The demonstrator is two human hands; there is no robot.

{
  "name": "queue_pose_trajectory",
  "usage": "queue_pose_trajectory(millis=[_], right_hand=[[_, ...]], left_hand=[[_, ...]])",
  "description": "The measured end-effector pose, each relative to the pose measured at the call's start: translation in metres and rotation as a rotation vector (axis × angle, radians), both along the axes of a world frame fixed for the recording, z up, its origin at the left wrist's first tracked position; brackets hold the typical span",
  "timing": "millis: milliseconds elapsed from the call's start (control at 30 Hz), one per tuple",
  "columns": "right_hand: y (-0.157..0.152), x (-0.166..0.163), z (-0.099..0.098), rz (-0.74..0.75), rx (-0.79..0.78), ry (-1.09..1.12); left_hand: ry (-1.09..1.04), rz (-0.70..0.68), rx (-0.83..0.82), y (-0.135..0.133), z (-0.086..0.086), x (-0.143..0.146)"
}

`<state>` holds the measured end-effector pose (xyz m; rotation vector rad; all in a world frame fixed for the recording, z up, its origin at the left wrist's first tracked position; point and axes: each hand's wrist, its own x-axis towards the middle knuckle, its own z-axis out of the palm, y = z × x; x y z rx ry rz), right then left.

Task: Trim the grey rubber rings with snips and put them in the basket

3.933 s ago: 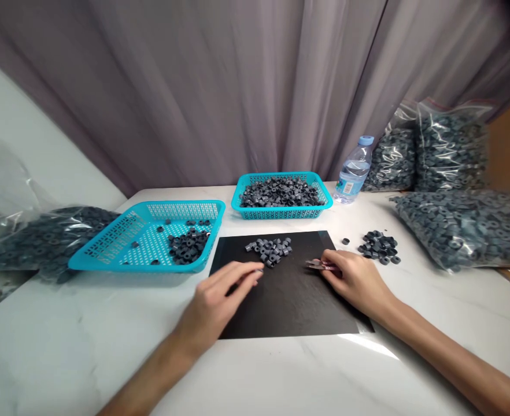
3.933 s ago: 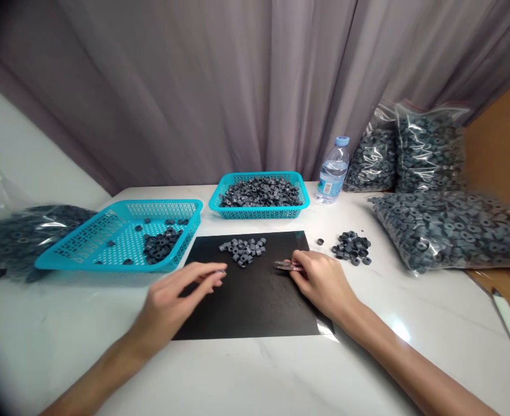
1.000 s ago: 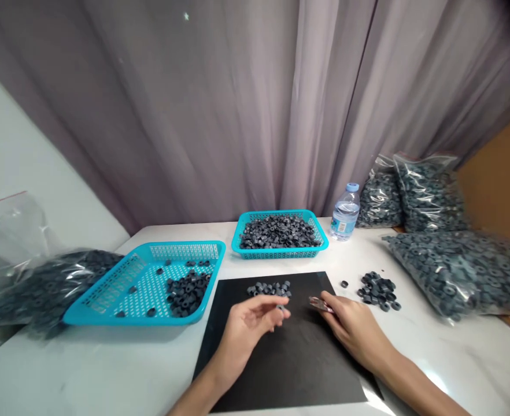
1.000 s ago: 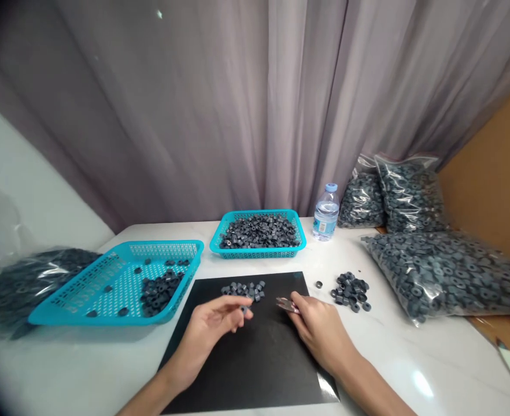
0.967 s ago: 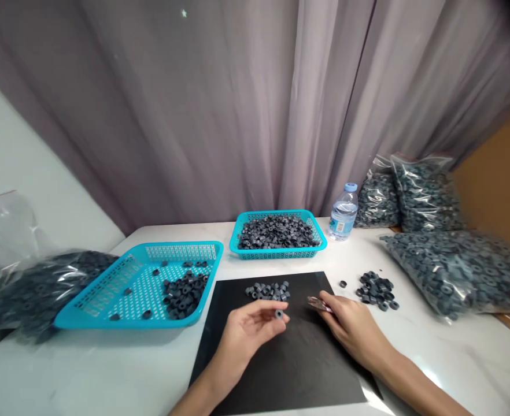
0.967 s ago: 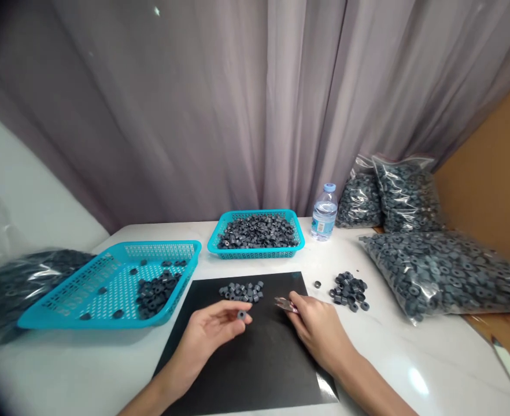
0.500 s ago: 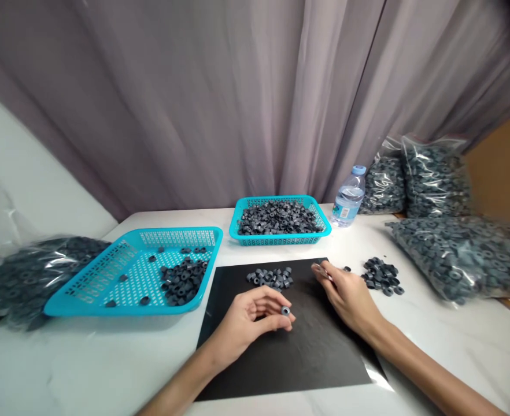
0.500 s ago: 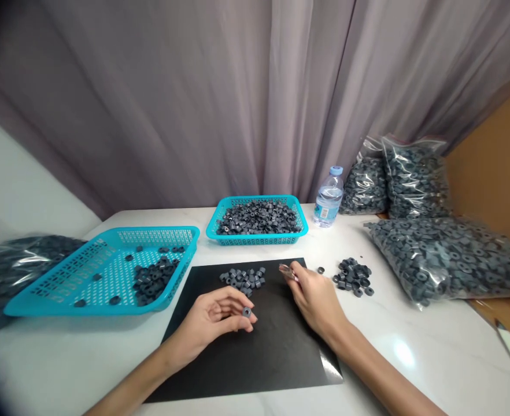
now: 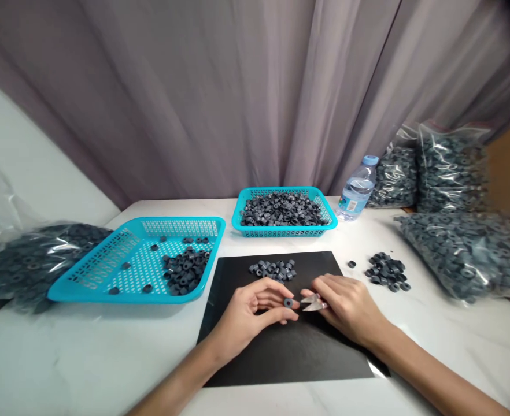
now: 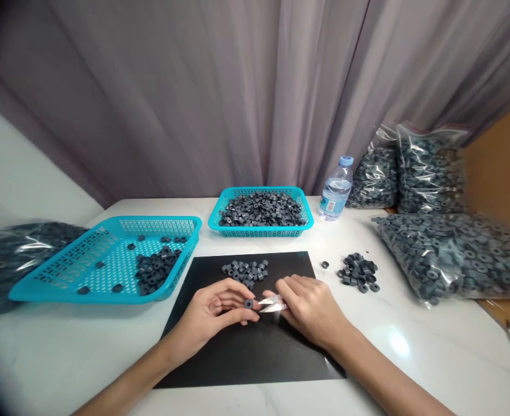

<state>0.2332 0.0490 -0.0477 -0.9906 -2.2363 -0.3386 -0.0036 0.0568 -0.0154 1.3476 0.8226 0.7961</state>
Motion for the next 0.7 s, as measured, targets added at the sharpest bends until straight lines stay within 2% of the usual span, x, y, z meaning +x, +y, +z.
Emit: queue_pose_trajectory(millis=[233,467,567,700], right_hand=[[-0.016,-0.004,0.001,0.059,-0.103,0.089],[-0.024,-0.011,-0.004,-0.006,-0.37,0.368],[-0.026,-0.015,-0.005,0.026,-0.466,0.418],[-0.03,-0.016,-0.004,0.124,-0.425,0.395]], left_hand=[[0.0,-0.034,0.039,-0.002,-0.004,0.0],[-0.015,-0.033,-0.004,-0.003,-0.005,0.001],[-0.053,-0.026,-0.023,-0.003,-0.006,0.002],[-0.083,-0.025,-0.022,-0.005,-0.006,0.003]])
